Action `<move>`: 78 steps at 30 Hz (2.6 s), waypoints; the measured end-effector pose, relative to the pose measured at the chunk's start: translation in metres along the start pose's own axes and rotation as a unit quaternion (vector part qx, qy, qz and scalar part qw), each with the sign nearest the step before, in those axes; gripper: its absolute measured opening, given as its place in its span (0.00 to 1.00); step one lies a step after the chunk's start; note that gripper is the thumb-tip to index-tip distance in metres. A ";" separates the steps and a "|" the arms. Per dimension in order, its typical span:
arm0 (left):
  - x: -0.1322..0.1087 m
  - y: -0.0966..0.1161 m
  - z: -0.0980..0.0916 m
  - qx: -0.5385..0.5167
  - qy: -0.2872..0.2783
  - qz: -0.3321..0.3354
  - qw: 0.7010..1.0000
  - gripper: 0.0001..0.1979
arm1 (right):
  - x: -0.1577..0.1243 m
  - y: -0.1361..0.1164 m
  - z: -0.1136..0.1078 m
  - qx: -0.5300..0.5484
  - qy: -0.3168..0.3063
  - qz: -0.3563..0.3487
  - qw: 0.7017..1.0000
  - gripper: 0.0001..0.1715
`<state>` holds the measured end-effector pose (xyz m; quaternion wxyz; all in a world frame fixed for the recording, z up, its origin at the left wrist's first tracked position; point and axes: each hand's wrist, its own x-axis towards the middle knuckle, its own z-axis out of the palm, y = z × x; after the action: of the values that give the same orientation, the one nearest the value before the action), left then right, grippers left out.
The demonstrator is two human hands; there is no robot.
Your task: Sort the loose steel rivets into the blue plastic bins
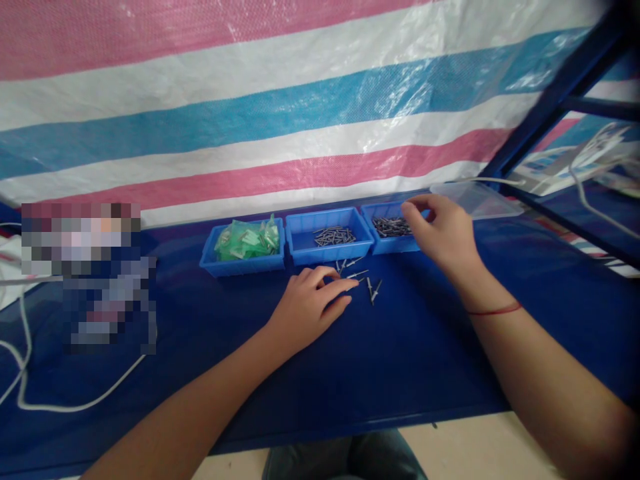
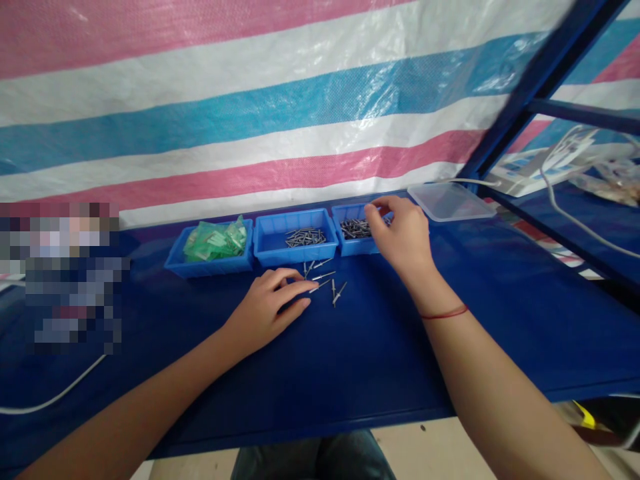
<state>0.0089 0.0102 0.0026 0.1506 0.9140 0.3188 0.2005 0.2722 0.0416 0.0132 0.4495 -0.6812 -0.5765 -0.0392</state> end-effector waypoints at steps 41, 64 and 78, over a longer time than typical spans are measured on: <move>-0.005 0.000 -0.003 -0.244 0.143 -0.140 0.949 0.09 | -0.055 -0.082 0.007 0.325 -0.291 -0.082 0.896 0.09; -0.004 0.003 -0.010 -0.225 0.212 -0.119 0.943 0.04 | -0.053 -0.079 0.008 0.262 -0.332 -0.170 0.890 0.04; -0.003 0.005 -0.006 -0.056 -0.026 0.043 0.997 0.13 | -0.001 -0.009 -0.019 -0.114 -0.093 -0.072 0.987 0.09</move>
<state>0.0062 0.0053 0.0084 0.2007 0.9219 0.2639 0.2005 0.2732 0.0280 0.0286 0.3097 -0.6853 -0.6550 -0.0735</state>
